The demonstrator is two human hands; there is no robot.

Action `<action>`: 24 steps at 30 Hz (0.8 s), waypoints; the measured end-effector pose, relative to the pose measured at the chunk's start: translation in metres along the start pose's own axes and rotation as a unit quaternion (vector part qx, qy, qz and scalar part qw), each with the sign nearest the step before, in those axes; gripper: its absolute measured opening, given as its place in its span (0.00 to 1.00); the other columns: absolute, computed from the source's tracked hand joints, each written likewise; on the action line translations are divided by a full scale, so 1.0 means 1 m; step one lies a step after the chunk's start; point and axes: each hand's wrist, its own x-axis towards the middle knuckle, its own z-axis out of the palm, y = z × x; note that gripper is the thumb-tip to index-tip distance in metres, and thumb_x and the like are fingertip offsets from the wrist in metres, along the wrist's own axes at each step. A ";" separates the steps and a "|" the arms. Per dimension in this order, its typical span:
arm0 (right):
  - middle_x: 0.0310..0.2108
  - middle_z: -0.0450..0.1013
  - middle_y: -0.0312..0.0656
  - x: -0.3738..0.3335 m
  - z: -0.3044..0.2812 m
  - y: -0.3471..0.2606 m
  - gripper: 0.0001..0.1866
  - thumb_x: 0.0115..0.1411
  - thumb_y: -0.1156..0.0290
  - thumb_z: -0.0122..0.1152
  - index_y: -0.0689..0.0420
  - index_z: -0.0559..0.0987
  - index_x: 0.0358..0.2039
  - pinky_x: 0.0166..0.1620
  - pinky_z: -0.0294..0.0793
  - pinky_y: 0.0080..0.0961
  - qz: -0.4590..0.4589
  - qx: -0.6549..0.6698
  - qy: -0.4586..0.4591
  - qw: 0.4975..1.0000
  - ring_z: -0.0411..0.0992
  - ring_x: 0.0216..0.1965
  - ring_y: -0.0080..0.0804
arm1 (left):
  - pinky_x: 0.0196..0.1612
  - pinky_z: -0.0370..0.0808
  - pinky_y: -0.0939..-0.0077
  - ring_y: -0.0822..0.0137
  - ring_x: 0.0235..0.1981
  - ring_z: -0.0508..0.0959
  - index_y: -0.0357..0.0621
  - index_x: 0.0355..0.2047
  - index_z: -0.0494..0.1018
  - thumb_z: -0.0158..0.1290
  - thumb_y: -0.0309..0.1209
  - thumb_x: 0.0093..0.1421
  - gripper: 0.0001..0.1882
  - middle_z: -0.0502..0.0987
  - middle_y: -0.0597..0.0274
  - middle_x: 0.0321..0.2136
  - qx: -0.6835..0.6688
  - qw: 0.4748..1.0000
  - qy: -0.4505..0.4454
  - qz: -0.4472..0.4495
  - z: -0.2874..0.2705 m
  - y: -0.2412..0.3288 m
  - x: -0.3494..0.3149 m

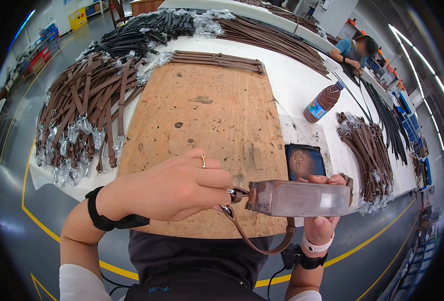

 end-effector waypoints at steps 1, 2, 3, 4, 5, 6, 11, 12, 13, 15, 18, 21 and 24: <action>0.47 0.69 0.52 0.000 -0.002 0.000 0.40 0.44 0.61 0.75 0.56 0.59 0.52 0.55 0.71 0.49 -0.007 -0.007 0.003 1.000 0.71 0.50 0.48 | 0.46 0.65 0.64 0.61 0.35 0.71 0.44 0.37 0.76 0.59 0.28 0.53 0.11 0.73 0.65 0.36 0.003 1.000 0.002 -0.002 0.000 0.001 0.000; 0.47 0.69 0.52 -0.001 -0.003 -0.001 0.40 0.44 0.61 0.75 0.56 0.59 0.52 0.55 0.71 0.49 -0.007 -0.007 0.003 1.000 0.71 0.50 0.48 | 0.45 0.65 0.64 0.61 0.35 0.71 0.44 0.37 0.76 0.59 0.28 0.53 0.11 0.73 0.65 0.36 0.004 1.000 0.003 -0.002 0.000 0.001 0.000; 0.47 0.69 0.52 -0.002 -0.004 -0.002 0.41 0.43 0.60 0.76 0.56 0.59 0.52 0.55 0.71 0.50 -0.010 -0.015 0.010 1.000 0.71 0.50 0.47 | 0.45 0.65 0.64 0.61 0.35 0.71 0.44 0.37 0.76 0.59 0.28 0.53 0.11 0.73 0.65 0.36 0.004 1.000 0.003 -0.002 0.000 0.001 0.000; 0.47 0.69 0.53 -0.003 -0.006 -0.004 0.41 0.43 0.60 0.76 0.56 0.59 0.51 0.55 0.71 0.50 -0.013 -0.023 0.017 0.999 0.72 0.50 0.47 | 0.45 0.65 0.64 0.61 0.35 0.71 0.45 0.37 0.76 0.59 0.27 0.53 0.10 0.73 0.65 0.36 0.014 1.000 0.002 0.001 -0.001 0.001 0.000; 0.47 0.69 0.53 -0.004 -0.008 -0.005 0.41 0.43 0.60 0.76 0.56 0.59 0.51 0.55 0.71 0.50 -0.013 -0.023 0.017 1.000 0.72 0.50 0.47 | 0.45 0.65 0.64 0.61 0.35 0.71 0.45 0.37 0.76 0.58 0.26 0.52 0.10 0.73 0.65 0.36 0.024 1.000 0.002 0.003 -0.001 0.001 0.000; 0.47 0.69 0.53 -0.005 -0.010 -0.006 0.41 0.43 0.60 0.76 0.56 0.59 0.51 0.56 0.71 0.51 -0.012 -0.027 0.022 0.999 0.71 0.50 0.46 | 0.45 0.65 0.64 0.61 0.35 0.71 0.45 0.37 0.76 0.58 0.26 0.52 0.10 0.73 0.65 0.36 0.024 1.000 0.001 0.003 -0.001 0.001 0.000; 0.47 0.70 0.54 -0.004 -0.012 -0.008 0.41 0.43 0.60 0.76 0.56 0.59 0.51 0.56 0.71 0.50 -0.007 -0.001 0.028 1.000 0.72 0.50 0.45 | 0.45 0.65 0.67 0.64 0.34 0.71 0.45 0.35 0.75 0.57 0.24 0.48 0.12 0.70 0.66 0.34 0.067 0.997 -0.014 0.039 0.000 0.001 0.001; 0.47 0.70 0.54 -0.003 -0.008 -0.009 0.41 0.43 0.60 0.75 0.56 0.59 0.51 0.56 0.71 0.50 0.000 0.002 0.026 1.000 0.72 0.50 0.46 | 0.45 0.65 0.67 0.64 0.34 0.71 0.45 0.35 0.75 0.57 0.24 0.48 0.12 0.70 0.66 0.34 0.066 0.997 -0.015 0.039 0.000 0.002 0.002; 0.47 0.70 0.54 -0.002 -0.005 -0.010 0.41 0.43 0.61 0.75 0.56 0.59 0.52 0.56 0.71 0.49 0.007 0.004 0.024 1.000 0.72 0.50 0.46 | 0.45 0.65 0.67 0.65 0.34 0.71 0.45 0.35 0.75 0.57 0.25 0.46 0.13 0.70 0.66 0.33 0.079 0.996 -0.022 0.047 0.000 0.003 0.002; 0.47 0.70 0.54 0.000 -0.001 -0.009 0.41 0.43 0.61 0.75 0.56 0.59 0.52 0.56 0.71 0.49 0.019 0.009 0.015 1.000 0.72 0.50 0.46 | 0.45 0.65 0.68 0.66 0.34 0.71 0.44 0.35 0.75 0.56 0.26 0.45 0.13 0.69 0.67 0.33 0.092 0.994 -0.028 0.054 0.000 0.005 0.003; 0.47 0.70 0.55 0.002 0.002 -0.010 0.41 0.43 0.61 0.75 0.56 0.59 0.52 0.55 0.72 0.47 0.039 0.009 0.005 0.999 0.72 0.50 0.47 | 0.45 0.65 0.68 0.66 0.34 0.71 0.43 0.34 0.75 0.56 0.26 0.43 0.14 0.69 0.66 0.33 0.108 0.991 -0.042 0.060 -0.001 0.008 0.004; 0.48 0.70 0.52 0.001 0.002 -0.011 0.41 0.42 0.62 0.76 0.55 0.60 0.52 0.57 0.69 0.48 0.054 0.005 0.005 0.998 0.71 0.51 0.43 | 0.45 0.65 0.68 0.66 0.35 0.71 0.43 0.35 0.75 0.56 0.27 0.44 0.15 0.69 0.66 0.33 0.125 0.989 -0.058 0.057 -0.003 0.010 0.004; 0.48 0.70 0.49 0.000 -0.004 -0.011 0.42 0.40 0.62 0.77 0.55 0.60 0.52 0.59 0.66 0.48 0.052 -0.001 0.008 0.999 0.70 0.52 0.39 | 0.45 0.66 0.68 0.66 0.36 0.71 0.43 0.35 0.75 0.56 0.27 0.43 0.15 0.69 0.65 0.33 0.122 0.990 -0.043 0.060 -0.001 0.008 0.003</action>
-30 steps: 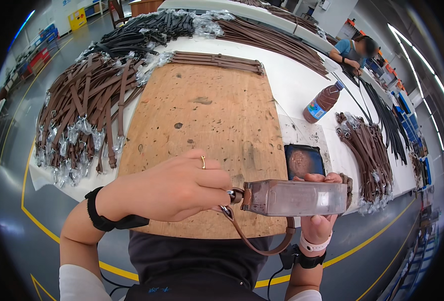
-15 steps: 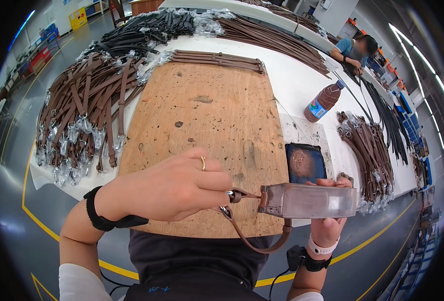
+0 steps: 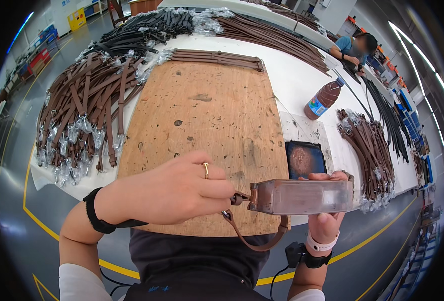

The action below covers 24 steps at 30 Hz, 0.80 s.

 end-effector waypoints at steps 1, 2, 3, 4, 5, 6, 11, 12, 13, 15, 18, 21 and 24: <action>0.48 0.70 0.49 0.000 -0.003 0.000 0.42 0.40 0.62 0.77 0.55 0.61 0.52 0.59 0.66 0.49 -0.009 -0.006 0.000 1.000 0.70 0.52 0.39 | 0.46 0.66 0.67 0.66 0.36 0.71 0.43 0.36 0.75 0.56 0.27 0.44 0.15 0.69 0.65 0.33 -0.002 1.000 0.008 -0.001 0.000 -0.001 0.000; 0.48 0.70 0.49 -0.001 -0.006 0.000 0.42 0.40 0.62 0.77 0.55 0.61 0.52 0.59 0.66 0.49 -0.009 -0.006 0.001 1.000 0.70 0.52 0.39 | 0.46 0.66 0.67 0.66 0.36 0.71 0.43 0.36 0.75 0.56 0.27 0.44 0.15 0.69 0.65 0.33 -0.003 1.000 0.015 -0.001 0.000 -0.002 -0.001; 0.47 0.70 0.52 -0.002 -0.009 0.000 0.41 0.42 0.61 0.76 0.56 0.60 0.52 0.57 0.69 0.48 -0.024 -0.018 0.001 1.000 0.71 0.51 0.42 | 0.46 0.66 0.67 0.66 0.36 0.71 0.43 0.36 0.75 0.56 0.27 0.44 0.15 0.69 0.65 0.33 -0.004 1.000 0.016 0.000 0.000 -0.002 -0.001; 0.47 0.70 0.55 -0.003 -0.011 -0.001 0.41 0.43 0.61 0.75 0.57 0.59 0.52 0.55 0.72 0.48 -0.039 -0.030 0.001 0.999 0.72 0.49 0.44 | 0.46 0.66 0.67 0.65 0.35 0.71 0.44 0.36 0.75 0.57 0.26 0.44 0.15 0.69 0.65 0.33 -0.006 1.000 0.017 0.002 0.001 -0.003 -0.001; 0.47 0.70 0.55 -0.004 -0.013 -0.002 0.41 0.43 0.61 0.75 0.57 0.59 0.52 0.55 0.72 0.48 -0.039 -0.030 0.000 0.999 0.72 0.49 0.44 | 0.45 0.66 0.67 0.65 0.35 0.71 0.44 0.36 0.75 0.57 0.26 0.45 0.15 0.69 0.66 0.33 -0.008 1.000 0.017 0.002 0.001 -0.004 -0.002; 0.47 0.70 0.54 -0.005 -0.014 -0.003 0.41 0.43 0.61 0.75 0.57 0.59 0.52 0.55 0.71 0.49 -0.042 -0.036 0.011 0.998 0.72 0.49 0.43 | 0.45 0.66 0.67 0.65 0.35 0.71 0.44 0.36 0.75 0.57 0.26 0.45 0.15 0.69 0.66 0.33 -0.008 1.000 0.017 0.002 0.000 -0.004 -0.002; 0.46 0.70 0.53 -0.009 -0.015 -0.003 0.41 0.43 0.60 0.75 0.57 0.59 0.52 0.56 0.71 0.51 -0.069 -0.032 0.032 0.997 0.72 0.49 0.42 | 0.45 0.66 0.67 0.64 0.35 0.71 0.45 0.36 0.75 0.57 0.25 0.48 0.12 0.69 0.65 0.33 -0.044 0.999 0.024 -0.016 0.002 -0.004 -0.001; 0.46 0.69 0.52 -0.009 -0.010 -0.003 0.41 0.43 0.60 0.75 0.56 0.59 0.52 0.56 0.70 0.51 -0.077 -0.035 0.035 0.996 0.72 0.49 0.41 | 0.45 0.66 0.67 0.64 0.35 0.71 0.45 0.36 0.75 0.57 0.25 0.48 0.12 0.69 0.65 0.33 -0.043 0.999 0.024 -0.016 0.002 -0.004 -0.001; 0.46 0.69 0.52 -0.010 -0.007 -0.002 0.41 0.43 0.60 0.75 0.56 0.60 0.51 0.56 0.70 0.52 -0.085 -0.039 0.038 0.995 0.72 0.49 0.41 | 0.45 0.66 0.67 0.63 0.34 0.71 0.45 0.36 0.75 0.57 0.25 0.49 0.12 0.70 0.65 0.32 -0.047 0.998 0.025 -0.020 0.003 -0.003 -0.001; 0.46 0.69 0.52 -0.010 -0.004 0.000 0.41 0.43 0.60 0.75 0.56 0.59 0.51 0.55 0.71 0.52 -0.084 -0.036 0.028 0.995 0.71 0.50 0.42 | 0.45 0.66 0.66 0.63 0.34 0.71 0.45 0.36 0.75 0.56 0.25 0.49 0.11 0.70 0.65 0.32 -0.050 0.998 0.026 -0.023 0.003 -0.003 0.000; 0.47 0.69 0.53 -0.010 0.000 0.002 0.40 0.43 0.61 0.75 0.56 0.59 0.50 0.55 0.71 0.52 -0.082 -0.029 0.009 0.996 0.71 0.50 0.45 | 0.45 0.65 0.66 0.63 0.35 0.71 0.45 0.36 0.75 0.56 0.24 0.49 0.12 0.70 0.65 0.32 -0.062 0.997 0.024 -0.025 0.003 -0.001 0.002; 0.47 0.69 0.53 -0.009 0.002 0.003 0.40 0.44 0.62 0.75 0.57 0.58 0.50 0.54 0.71 0.52 -0.074 -0.022 -0.008 0.997 0.71 0.50 0.48 | 0.45 0.65 0.65 0.63 0.35 0.72 0.45 0.36 0.75 0.56 0.24 0.49 0.12 0.70 0.65 0.33 -0.067 0.997 0.011 -0.029 0.002 0.000 0.003; 0.47 0.69 0.54 -0.008 0.002 0.005 0.40 0.44 0.62 0.75 0.57 0.58 0.51 0.54 0.71 0.51 -0.070 -0.018 -0.018 0.997 0.71 0.50 0.49 | 0.46 0.65 0.65 0.63 0.36 0.72 0.45 0.36 0.75 0.56 0.24 0.48 0.12 0.70 0.65 0.33 -0.075 0.997 0.008 -0.029 0.003 0.000 0.003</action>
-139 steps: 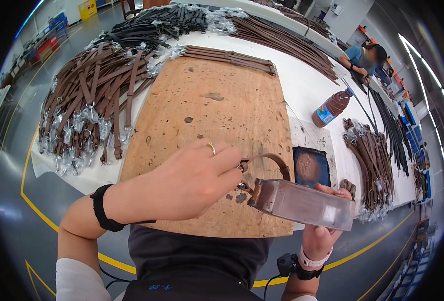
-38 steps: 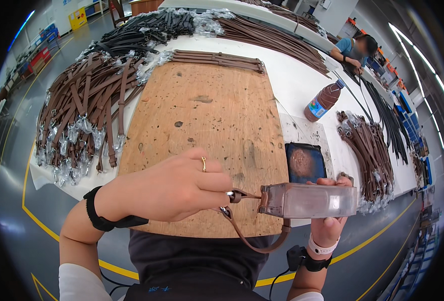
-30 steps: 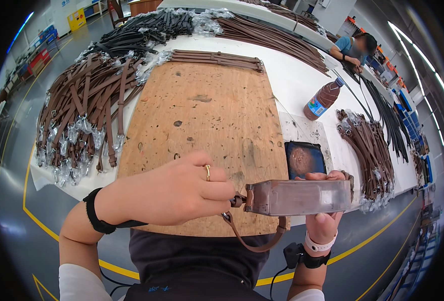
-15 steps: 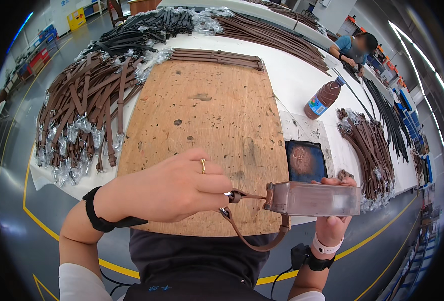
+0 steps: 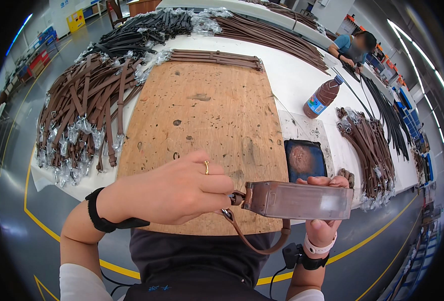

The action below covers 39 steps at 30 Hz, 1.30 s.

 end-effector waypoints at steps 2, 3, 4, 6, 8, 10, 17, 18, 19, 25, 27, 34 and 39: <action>0.47 0.69 0.54 0.000 0.000 0.000 0.40 0.44 0.62 0.75 0.57 0.58 0.51 0.54 0.71 0.51 -0.003 0.000 -0.001 1.000 0.71 0.50 0.49 | 0.46 0.65 0.64 0.62 0.36 0.72 0.45 0.36 0.75 0.57 0.25 0.50 0.11 0.71 0.65 0.34 -0.030 0.999 0.021 0.001 0.002 -0.002 -0.001; 0.47 0.69 0.54 -0.001 -0.001 -0.001 0.40 0.44 0.62 0.75 0.57 0.58 0.51 0.55 0.71 0.51 -0.004 -0.008 0.007 1.000 0.71 0.50 0.48 | 0.46 0.65 0.64 0.62 0.36 0.72 0.45 0.36 0.75 0.57 0.25 0.50 0.11 0.71 0.65 0.34 -0.031 0.999 0.021 0.002 0.003 -0.003 -0.001; 0.47 0.69 0.54 -0.002 -0.002 -0.003 0.40 0.44 0.61 0.75 0.57 0.58 0.51 0.55 0.71 0.51 -0.005 -0.017 0.015 1.000 0.71 0.50 0.47 | 0.47 0.65 0.64 0.61 0.36 0.72 0.45 0.36 0.76 0.58 0.26 0.51 0.11 0.71 0.64 0.35 -0.043 0.999 0.028 -0.006 0.003 -0.003 -0.002; 0.47 0.69 0.53 -0.003 -0.008 -0.002 0.40 0.44 0.61 0.75 0.56 0.58 0.51 0.55 0.71 0.52 -0.006 -0.025 0.020 0.999 0.71 0.50 0.46 | 0.47 0.65 0.64 0.60 0.36 0.72 0.45 0.37 0.76 0.58 0.26 0.52 0.10 0.72 0.64 0.35 -0.053 0.998 0.033 -0.017 0.003 -0.004 -0.003; 0.46 0.69 0.53 -0.003 -0.014 -0.003 0.40 0.43 0.60 0.75 0.56 0.59 0.50 0.55 0.70 0.52 -0.008 -0.035 0.026 0.999 0.71 0.50 0.44 | 0.47 0.65 0.63 0.59 0.36 0.71 0.45 0.37 0.76 0.59 0.28 0.53 0.10 0.72 0.64 0.35 -0.039 0.999 0.027 -0.024 0.002 -0.004 -0.004; 0.46 0.70 0.52 -0.004 -0.020 -0.005 0.41 0.43 0.59 0.76 0.56 0.59 0.51 0.56 0.70 0.51 0.004 -0.057 0.035 0.998 0.70 0.51 0.42 | 0.47 0.65 0.63 0.58 0.36 0.71 0.45 0.37 0.76 0.59 0.28 0.53 0.10 0.72 0.64 0.35 -0.043 0.998 0.024 -0.029 0.002 -0.005 -0.005; 0.52 0.68 0.54 -0.002 -0.051 -0.006 0.44 0.43 0.63 0.75 0.56 0.60 0.57 0.61 0.64 0.47 -0.016 0.035 0.099 0.994 0.67 0.56 0.43 | 0.47 0.65 0.63 0.59 0.35 0.71 0.45 0.36 0.77 0.58 0.25 0.52 0.10 0.73 0.64 0.34 -0.039 0.998 0.033 -0.026 0.002 -0.005 -0.007; 0.52 0.68 0.54 -0.002 -0.058 -0.005 0.44 0.43 0.63 0.75 0.56 0.60 0.57 0.61 0.64 0.47 -0.017 0.034 0.100 0.994 0.67 0.56 0.43 | 0.47 0.65 0.63 0.59 0.35 0.71 0.45 0.36 0.77 0.58 0.25 0.52 0.10 0.73 0.64 0.34 -0.039 0.998 0.032 -0.024 0.002 -0.005 -0.007; 0.55 0.65 0.54 -0.003 -0.064 -0.005 0.41 0.45 0.64 0.72 0.57 0.60 0.57 0.62 0.64 0.44 -0.008 0.044 0.107 0.993 0.64 0.59 0.43 | 0.46 0.65 0.64 0.59 0.35 0.71 0.45 0.36 0.77 0.57 0.24 0.51 0.10 0.73 0.65 0.34 -0.025 0.999 0.034 -0.018 0.002 -0.004 -0.008; 0.58 0.62 0.55 -0.009 -0.068 -0.006 0.38 0.48 0.68 0.68 0.58 0.60 0.58 0.64 0.62 0.40 0.004 0.063 0.105 0.992 0.61 0.61 0.43 | 0.45 0.64 0.67 0.65 0.36 0.71 0.44 0.34 0.76 0.55 0.25 0.49 0.10 0.70 0.65 0.33 0.017 0.999 0.027 0.008 0.003 -0.003 -0.006; 0.51 0.68 0.53 -0.007 -0.052 -0.008 0.42 0.42 0.67 0.75 0.56 0.61 0.55 0.62 0.63 0.48 0.014 0.067 0.125 0.990 0.67 0.55 0.42 | 0.44 0.65 0.67 0.65 0.33 0.71 0.45 0.35 0.77 0.56 0.24 0.49 0.11 0.71 0.66 0.33 0.026 0.999 0.019 0.011 0.003 -0.003 -0.004; 0.49 0.69 0.53 0.001 -0.016 -0.004 0.41 0.41 0.64 0.77 0.55 0.61 0.52 0.59 0.67 0.51 0.039 0.075 0.046 0.995 0.69 0.53 0.41 | 0.44 0.66 0.68 0.66 0.33 0.71 0.43 0.35 0.76 0.55 0.25 0.46 0.13 0.70 0.66 0.33 0.062 0.998 0.009 0.032 0.003 0.000 -0.001; 0.48 0.69 0.54 0.004 -0.007 0.000 0.41 0.42 0.62 0.75 0.55 0.59 0.52 0.55 0.72 0.49 0.062 0.047 0.011 0.997 0.72 0.50 0.48 | 0.44 0.66 0.69 0.67 0.34 0.71 0.42 0.34 0.75 0.54 0.27 0.45 0.13 0.70 0.66 0.33 0.066 0.997 -0.017 0.037 0.003 0.002 0.001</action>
